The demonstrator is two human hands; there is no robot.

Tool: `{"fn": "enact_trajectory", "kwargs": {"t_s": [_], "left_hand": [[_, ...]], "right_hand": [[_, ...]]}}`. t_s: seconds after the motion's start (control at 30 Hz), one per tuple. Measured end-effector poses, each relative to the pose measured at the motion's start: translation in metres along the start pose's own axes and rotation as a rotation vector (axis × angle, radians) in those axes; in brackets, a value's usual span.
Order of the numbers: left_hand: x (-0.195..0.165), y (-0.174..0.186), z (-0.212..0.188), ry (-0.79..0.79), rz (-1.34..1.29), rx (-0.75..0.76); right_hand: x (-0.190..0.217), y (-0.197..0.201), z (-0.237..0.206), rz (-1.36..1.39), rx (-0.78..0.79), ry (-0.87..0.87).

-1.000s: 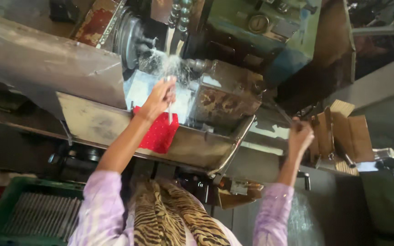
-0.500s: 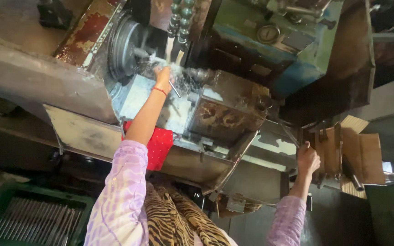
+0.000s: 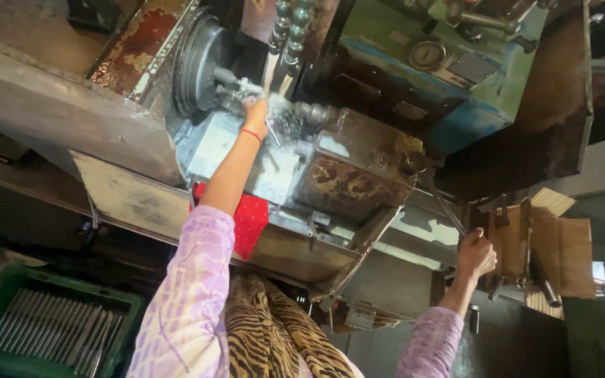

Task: The person repeatedly picks up small metal rods from a green tray, presses each rod against a rotating grinding wheel while water flows over it, then places the rod back into the tray. The cycle continues throughout the clip.

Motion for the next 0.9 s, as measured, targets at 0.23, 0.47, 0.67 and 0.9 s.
{"fn": "enact_trajectory", "kwargs": {"t_s": [0.23, 0.47, 0.67, 0.9], "left_hand": [[0.001, -0.004, 0.008, 0.008, 0.010, 0.000], [0.000, -0.004, 0.014, 0.001, 0.008, 0.010], [-0.008, -0.011, 0.013, -0.021, -0.045, 0.141], [-0.004, -0.015, 0.011, 0.082, -0.159, 0.182]], "right_hand": [[0.004, 0.000, 0.001, 0.053, 0.005, -0.018], [0.007, 0.001, 0.002, -0.002, -0.044, -0.005], [0.007, -0.001, -0.007, -0.014, -0.025, -0.022], [0.003, 0.000, -0.013, -0.031, -0.054, -0.036]]}}
Point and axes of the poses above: each hand's wrist, its own z-axis towards the middle knuckle, its own y-axis out of the back of the hand, x = y × z, the point moved 7 cm from there along z, towards the middle knuckle, and after that the axes turned 11 degrees about -x, right-handed, at the moved point
